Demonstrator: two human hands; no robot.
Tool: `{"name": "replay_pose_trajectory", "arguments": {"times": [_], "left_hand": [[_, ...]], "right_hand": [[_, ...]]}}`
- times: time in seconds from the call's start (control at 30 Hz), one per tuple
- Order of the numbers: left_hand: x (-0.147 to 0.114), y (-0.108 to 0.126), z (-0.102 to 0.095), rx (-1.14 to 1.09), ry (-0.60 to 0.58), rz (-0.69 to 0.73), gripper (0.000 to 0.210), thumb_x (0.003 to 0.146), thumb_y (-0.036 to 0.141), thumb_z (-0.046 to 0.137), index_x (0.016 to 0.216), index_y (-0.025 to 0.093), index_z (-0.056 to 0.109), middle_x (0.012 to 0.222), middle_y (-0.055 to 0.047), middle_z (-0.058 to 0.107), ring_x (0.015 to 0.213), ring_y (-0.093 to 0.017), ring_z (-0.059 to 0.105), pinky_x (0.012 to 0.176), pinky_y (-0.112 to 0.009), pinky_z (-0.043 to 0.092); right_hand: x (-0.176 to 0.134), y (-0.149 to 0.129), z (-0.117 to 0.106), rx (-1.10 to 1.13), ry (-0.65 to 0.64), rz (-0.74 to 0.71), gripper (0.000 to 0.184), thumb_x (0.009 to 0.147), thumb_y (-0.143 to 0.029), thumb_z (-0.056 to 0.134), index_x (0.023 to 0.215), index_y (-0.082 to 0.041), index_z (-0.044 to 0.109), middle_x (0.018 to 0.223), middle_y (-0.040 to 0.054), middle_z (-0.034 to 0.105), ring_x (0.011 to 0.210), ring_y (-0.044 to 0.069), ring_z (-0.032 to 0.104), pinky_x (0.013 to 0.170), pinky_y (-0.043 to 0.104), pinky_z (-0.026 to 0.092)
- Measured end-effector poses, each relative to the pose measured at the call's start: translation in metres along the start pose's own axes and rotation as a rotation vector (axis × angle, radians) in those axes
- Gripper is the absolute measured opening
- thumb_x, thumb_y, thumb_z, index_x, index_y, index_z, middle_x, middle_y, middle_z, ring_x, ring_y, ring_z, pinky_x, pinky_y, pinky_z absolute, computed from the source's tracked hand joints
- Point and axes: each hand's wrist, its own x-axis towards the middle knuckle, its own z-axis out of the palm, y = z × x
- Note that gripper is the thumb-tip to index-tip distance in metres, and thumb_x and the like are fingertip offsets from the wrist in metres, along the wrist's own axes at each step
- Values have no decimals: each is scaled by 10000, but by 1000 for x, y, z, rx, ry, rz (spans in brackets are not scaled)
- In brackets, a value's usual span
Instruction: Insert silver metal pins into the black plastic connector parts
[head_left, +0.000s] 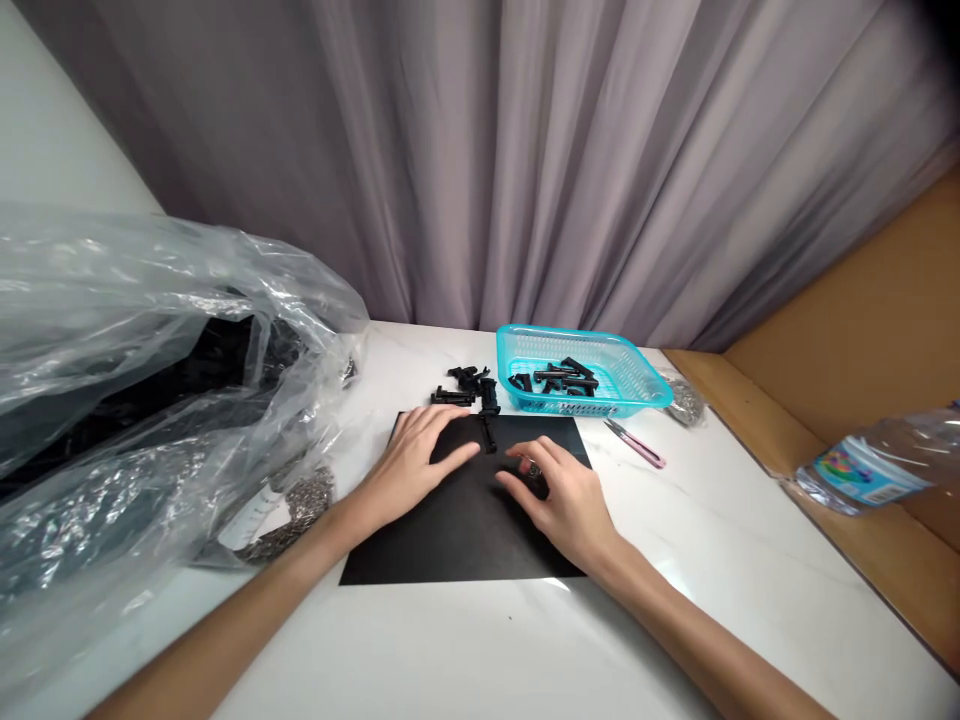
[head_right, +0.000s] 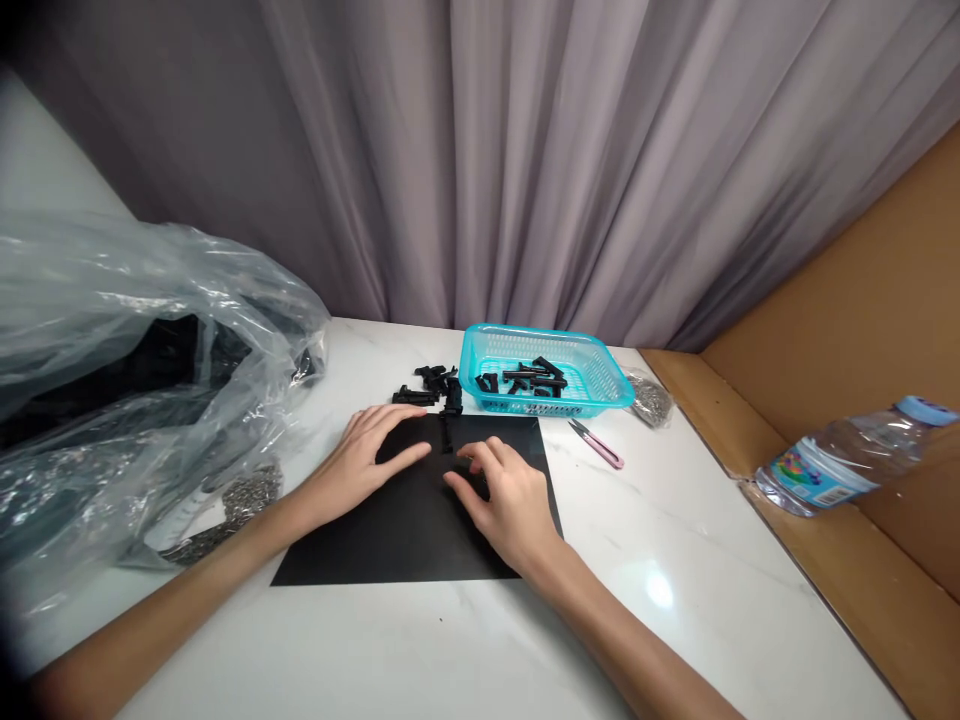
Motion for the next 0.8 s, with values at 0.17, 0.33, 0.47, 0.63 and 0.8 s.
{"name": "replay_pose_trajectory", "arguments": {"times": [0.17,0.33,0.47,0.63,0.8], "left_hand": [[5,-24,-2,149,79,-52,430,1037,415,475,1405,207,552,1510,-131,559,1406,-301,490,1173,-525,367],[5,-30,1,221,43,-24,441,1056,380,413,1435,199,548,1500,-129,586,1396,-293,520,1172,-517,368],[5,-22,-2,234,49,10,382,1061,344,385,1336,232,625,1377,-96,669,1291,-281,595,1135,-486,404],[5,-21,-3,270,69,-34,408,1039,348,398,1352,217,626,1244,-116,633,1121,-296,611,1035,-465,469],[4,-24,-3,241,50,-14,346,1030,341,433,1218,216,696,1165,-109,610,1052,-287,598,1005,-478,470]], "right_hand": [[2,-11,7,-301,-76,-243,457,1048,-446,519,1475,-296,577,1448,116,610,1071,295,592,871,442,586],[5,-9,7,-288,-108,-279,441,1076,-376,466,1469,-213,582,1456,101,621,1043,283,568,915,457,578],[4,-7,8,-250,-90,-265,352,1070,-275,482,1357,-182,663,1269,118,699,1004,266,599,882,423,580],[3,1,13,-179,-46,-182,321,1064,-203,473,1287,-185,702,1095,112,710,964,244,629,802,377,594],[4,2,8,-150,-34,-214,280,1056,-190,502,1094,-230,777,978,70,739,849,215,614,717,338,560]]}}
